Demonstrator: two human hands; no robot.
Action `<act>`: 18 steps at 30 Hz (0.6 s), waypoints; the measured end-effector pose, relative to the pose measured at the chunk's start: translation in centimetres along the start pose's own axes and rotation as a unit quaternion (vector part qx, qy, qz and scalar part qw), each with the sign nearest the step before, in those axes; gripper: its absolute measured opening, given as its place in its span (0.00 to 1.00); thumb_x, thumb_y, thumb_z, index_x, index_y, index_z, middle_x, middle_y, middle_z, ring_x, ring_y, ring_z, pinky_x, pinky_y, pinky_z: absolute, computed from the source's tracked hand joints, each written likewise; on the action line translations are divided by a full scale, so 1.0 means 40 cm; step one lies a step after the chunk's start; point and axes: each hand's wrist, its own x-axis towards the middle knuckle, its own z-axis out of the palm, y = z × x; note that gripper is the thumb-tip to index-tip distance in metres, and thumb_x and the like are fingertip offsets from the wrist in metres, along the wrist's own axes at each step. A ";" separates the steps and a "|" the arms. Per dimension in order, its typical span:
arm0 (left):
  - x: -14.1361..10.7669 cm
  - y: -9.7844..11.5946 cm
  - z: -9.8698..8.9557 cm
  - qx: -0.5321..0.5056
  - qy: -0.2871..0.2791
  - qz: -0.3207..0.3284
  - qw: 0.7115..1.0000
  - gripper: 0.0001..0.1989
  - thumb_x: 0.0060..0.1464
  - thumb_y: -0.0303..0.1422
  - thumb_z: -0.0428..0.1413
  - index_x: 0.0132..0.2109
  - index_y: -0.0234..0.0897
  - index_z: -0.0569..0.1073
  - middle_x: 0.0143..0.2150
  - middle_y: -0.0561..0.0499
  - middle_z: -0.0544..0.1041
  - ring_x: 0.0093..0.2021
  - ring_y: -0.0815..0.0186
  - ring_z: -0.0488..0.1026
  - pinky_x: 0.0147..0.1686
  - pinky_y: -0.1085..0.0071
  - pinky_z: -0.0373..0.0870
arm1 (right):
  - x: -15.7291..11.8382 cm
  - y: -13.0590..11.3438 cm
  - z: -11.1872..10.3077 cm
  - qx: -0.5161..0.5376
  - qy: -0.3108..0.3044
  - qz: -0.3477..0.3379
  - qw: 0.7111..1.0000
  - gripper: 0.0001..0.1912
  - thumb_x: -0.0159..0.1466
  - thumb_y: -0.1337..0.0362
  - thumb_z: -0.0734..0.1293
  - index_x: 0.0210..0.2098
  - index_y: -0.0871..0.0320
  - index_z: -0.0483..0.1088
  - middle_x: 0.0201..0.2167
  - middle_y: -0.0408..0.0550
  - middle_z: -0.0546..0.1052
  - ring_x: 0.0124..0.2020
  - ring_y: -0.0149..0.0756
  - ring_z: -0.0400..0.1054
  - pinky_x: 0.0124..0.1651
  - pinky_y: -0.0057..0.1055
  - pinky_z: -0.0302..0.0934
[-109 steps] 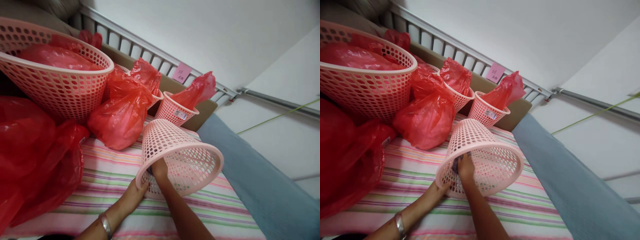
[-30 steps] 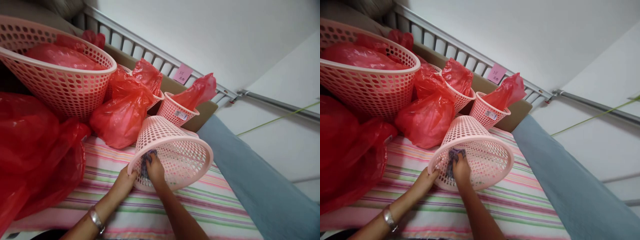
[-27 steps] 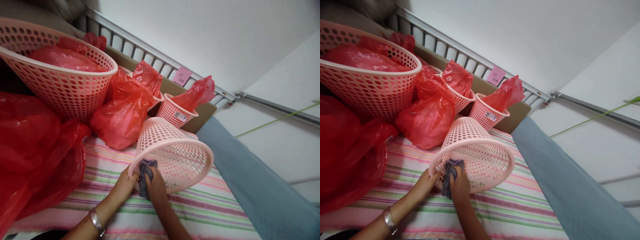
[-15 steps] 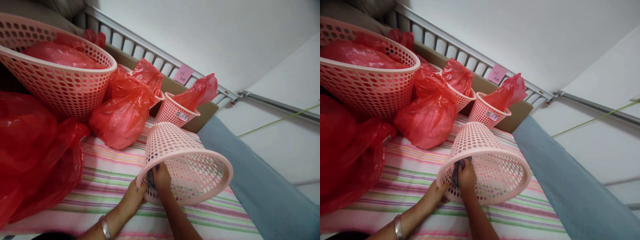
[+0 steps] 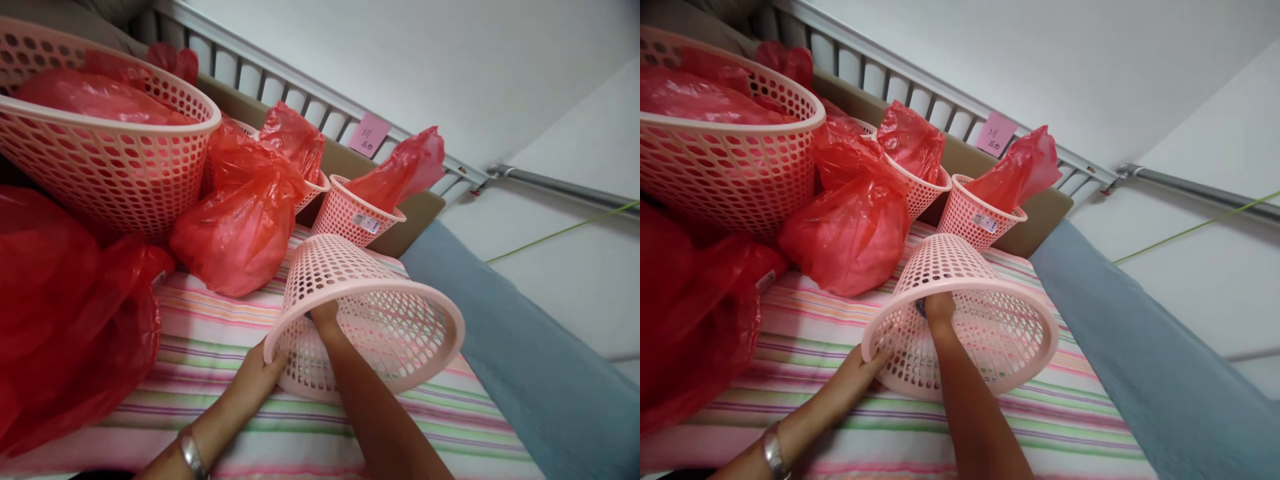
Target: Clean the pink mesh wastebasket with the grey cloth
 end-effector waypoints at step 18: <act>0.008 -0.030 0.003 -0.030 0.008 -0.030 0.999 0.21 0.51 0.42 0.50 0.46 0.31 0.71 0.36 0.44 0.79 0.38 0.56 0.75 0.40 0.62 0.71 | -0.384 -0.026 -0.071 0.075 -0.022 -0.055 0.995 0.14 0.60 0.60 0.57 0.44 0.55 0.65 0.39 0.49 0.71 0.41 0.39 0.67 0.43 0.33 0.59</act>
